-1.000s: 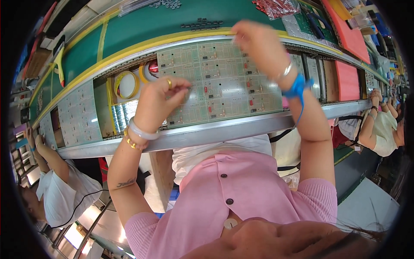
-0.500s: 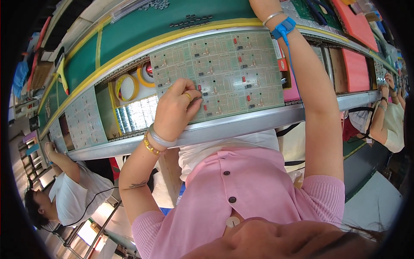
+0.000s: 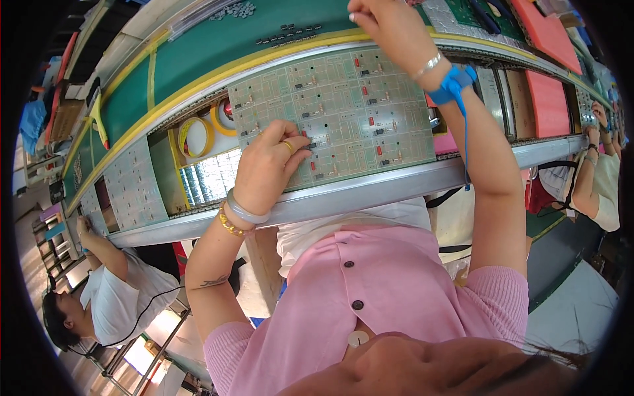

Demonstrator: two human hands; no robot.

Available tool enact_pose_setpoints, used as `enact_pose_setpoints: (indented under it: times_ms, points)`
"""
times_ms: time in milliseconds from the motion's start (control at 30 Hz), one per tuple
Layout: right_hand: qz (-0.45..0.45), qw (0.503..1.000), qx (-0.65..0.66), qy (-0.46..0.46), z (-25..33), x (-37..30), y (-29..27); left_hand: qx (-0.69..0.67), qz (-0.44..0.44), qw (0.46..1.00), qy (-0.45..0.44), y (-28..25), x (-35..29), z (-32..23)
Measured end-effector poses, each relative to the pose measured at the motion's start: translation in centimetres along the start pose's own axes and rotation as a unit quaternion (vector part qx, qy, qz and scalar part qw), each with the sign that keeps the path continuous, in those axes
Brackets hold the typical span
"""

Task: The person places small electronic components onto a printed circuit board by hand at an assembly station.

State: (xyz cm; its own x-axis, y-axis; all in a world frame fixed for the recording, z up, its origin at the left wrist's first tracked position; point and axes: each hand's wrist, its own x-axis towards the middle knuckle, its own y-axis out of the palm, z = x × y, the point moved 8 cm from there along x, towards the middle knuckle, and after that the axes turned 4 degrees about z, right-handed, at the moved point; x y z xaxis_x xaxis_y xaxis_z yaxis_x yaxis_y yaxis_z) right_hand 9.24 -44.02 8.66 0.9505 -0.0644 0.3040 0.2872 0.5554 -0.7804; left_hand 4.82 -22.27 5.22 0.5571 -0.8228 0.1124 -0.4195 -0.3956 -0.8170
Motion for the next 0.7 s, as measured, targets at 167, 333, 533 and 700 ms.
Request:
enact_pose_setpoints:
  times_ms: [167, 333, 533, 700]
  points:
    - [0.080, 0.988, 0.131, 0.021, 1.1, -3.8, 2.9, -0.007, -0.059, 0.998, -0.037, -5.2, 4.2, 4.5]
    - [0.151, 0.968, 0.197, 0.030, 4.1, -6.0, 5.4, 0.145, -0.169, 0.975, -0.005, -8.6, 11.5, 13.1]
    - [0.127, 0.975, 0.177, 0.035, 4.6, -6.7, 6.8, 0.134, -0.127, 0.976, -0.116, -6.3, 16.7, 19.9]
    - [0.141, 0.979, 0.145, -0.013, 5.5, -6.5, 7.8, 0.193, -0.149, 0.967, -0.076, -6.6, 16.7, 19.5]
